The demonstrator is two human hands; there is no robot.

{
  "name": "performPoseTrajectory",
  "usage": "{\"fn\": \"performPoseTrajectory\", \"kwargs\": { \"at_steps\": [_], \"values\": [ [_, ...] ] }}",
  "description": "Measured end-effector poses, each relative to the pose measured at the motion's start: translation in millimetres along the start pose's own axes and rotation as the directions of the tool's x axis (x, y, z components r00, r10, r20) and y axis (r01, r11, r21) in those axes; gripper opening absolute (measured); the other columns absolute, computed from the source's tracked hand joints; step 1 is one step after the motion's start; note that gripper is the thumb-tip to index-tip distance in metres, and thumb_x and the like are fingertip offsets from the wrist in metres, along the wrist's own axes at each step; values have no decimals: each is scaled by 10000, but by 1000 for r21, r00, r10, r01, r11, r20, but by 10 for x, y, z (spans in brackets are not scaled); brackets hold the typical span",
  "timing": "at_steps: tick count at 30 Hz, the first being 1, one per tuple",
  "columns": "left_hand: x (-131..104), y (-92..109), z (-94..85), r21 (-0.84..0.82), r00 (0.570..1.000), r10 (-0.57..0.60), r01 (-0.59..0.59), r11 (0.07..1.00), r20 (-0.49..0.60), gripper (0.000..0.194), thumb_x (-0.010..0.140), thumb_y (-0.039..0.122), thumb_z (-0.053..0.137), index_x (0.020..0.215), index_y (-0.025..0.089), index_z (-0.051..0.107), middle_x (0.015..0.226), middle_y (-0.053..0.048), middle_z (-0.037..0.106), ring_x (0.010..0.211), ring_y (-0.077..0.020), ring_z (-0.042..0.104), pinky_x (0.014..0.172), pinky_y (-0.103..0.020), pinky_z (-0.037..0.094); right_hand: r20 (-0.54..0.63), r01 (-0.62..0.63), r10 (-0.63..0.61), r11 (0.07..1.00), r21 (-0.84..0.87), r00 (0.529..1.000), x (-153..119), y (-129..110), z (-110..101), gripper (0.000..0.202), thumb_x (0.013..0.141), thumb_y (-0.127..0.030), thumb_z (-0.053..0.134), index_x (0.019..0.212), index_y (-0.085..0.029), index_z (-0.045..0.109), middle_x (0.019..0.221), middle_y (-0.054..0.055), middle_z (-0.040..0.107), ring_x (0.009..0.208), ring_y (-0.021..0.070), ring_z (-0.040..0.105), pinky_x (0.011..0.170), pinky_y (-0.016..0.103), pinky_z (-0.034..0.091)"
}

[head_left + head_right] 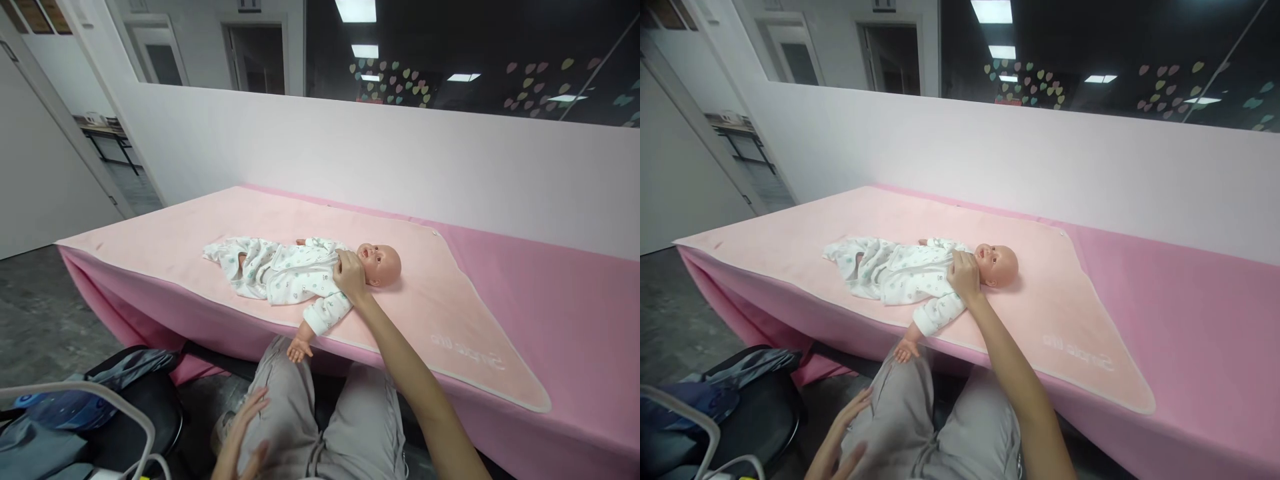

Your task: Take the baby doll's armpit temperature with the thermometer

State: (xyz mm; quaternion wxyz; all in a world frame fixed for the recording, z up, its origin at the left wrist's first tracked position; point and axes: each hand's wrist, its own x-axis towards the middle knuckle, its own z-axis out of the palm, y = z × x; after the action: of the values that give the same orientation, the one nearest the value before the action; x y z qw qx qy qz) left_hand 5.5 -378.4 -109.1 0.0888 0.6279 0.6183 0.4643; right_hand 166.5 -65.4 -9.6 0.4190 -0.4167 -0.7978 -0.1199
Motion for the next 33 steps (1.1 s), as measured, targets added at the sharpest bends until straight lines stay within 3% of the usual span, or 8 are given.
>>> {"fn": "performPoseTrajectory", "kwargs": {
  "at_steps": [2, 4, 6, 11, 16, 21, 26, 33],
  "values": [
    [345, 140, 146, -118, 968, 246, -250, 961, -46, 595, 693, 229, 515, 1200, 537, 461, 1184, 37, 611, 1063, -280, 595, 822, -464, 552, -31, 20, -20, 1000, 7, 999, 37, -29, -67, 365, 795, -79, 352, 1071, -105, 588, 926, 106, 635, 890, 210, 553, 800, 304, 413],
    [763, 389, 298, -105, 823, 537, -560, 822, -187, 657, 671, 106, 520, 1196, 497, 466, 996, 16, 679, 959, -254, 638, 843, -497, 534, -86, -5, 7, 1000, 23, 996, 53, -70, -213, 356, 803, -86, 352, 1058, -118, 599, 943, 105, 643, 911, 209, 559, 824, 316, 411],
    [1232, 660, 436, -71, 738, 572, -632, 772, -359, 548, 719, 62, 520, 1166, 379, 497, 917, 1, 676, 917, -218, 640, 872, -493, 506, -171, -103, 111, 993, 58, 979, -3, -124, -412, 327, 829, -114, 350, 1023, -133, 613, 941, 104, 654, 919, 209, 570, 841, 330, 410],
    [2488, 906, 691, -232, 832, 227, -386, 893, -507, 223, 835, 157, 473, 1041, 180, 554, 1005, -76, 628, 985, -186, 585, 910, -367, 451, -208, -494, 490, 869, 35, 847, -553, -270, -807, 268, 861, -212, 389, 903, -140, 644, 823, 102, 663, 792, 211, 585, 725, 311, 426],
    [3400, 528, 945, -249, 967, 251, -233, 940, 42, 256, 757, 234, 575, 995, 155, 627, 919, -69, 657, 796, -168, 601, 780, -299, 457, -63, -559, 563, 791, -249, 824, -1092, -262, -821, 272, 843, -309, 469, 889, -114, 653, 775, 147, 629, 765, 270, 569, 651, 344, 400],
    [3527, 289, 1141, -256, 916, 189, -100, 961, 353, 476, 648, 426, 684, 1047, 170, 647, 811, -47, 666, 741, -180, 598, 692, -271, 444, -4, -535, 554, 803, -262, 833, -1219, -220, -763, 239, 844, -233, 450, 681, -180, 616, 735, 100, 621, 713, 222, 571, 626, 307, 387],
    [3449, 232, 1163, -271, 897, 222, -121, 955, 382, 346, 635, 369, 681, 928, 187, 710, 846, -48, 687, 773, -192, 597, 708, -278, 432, 83, -641, 687, 710, -291, 722, -1215, -312, -916, 196, 850, -232, 447, 727, -183, 591, 729, 79, 663, 684, 217, 596, 600, 288, 357],
    [3503, 171, 1113, -603, 938, -70, 274, 749, 339, 372, 646, 279, 662, 979, 117, 695, 779, -52, 688, 653, -116, 542, 690, -254, 423, 25, -785, 800, 593, -178, 599, -1028, -449, -1279, 156, 828, -288, 490, 762, -202, 602, 694, 53, 697, 653, 222, 638, 581, 273, 348]
  ]
}}
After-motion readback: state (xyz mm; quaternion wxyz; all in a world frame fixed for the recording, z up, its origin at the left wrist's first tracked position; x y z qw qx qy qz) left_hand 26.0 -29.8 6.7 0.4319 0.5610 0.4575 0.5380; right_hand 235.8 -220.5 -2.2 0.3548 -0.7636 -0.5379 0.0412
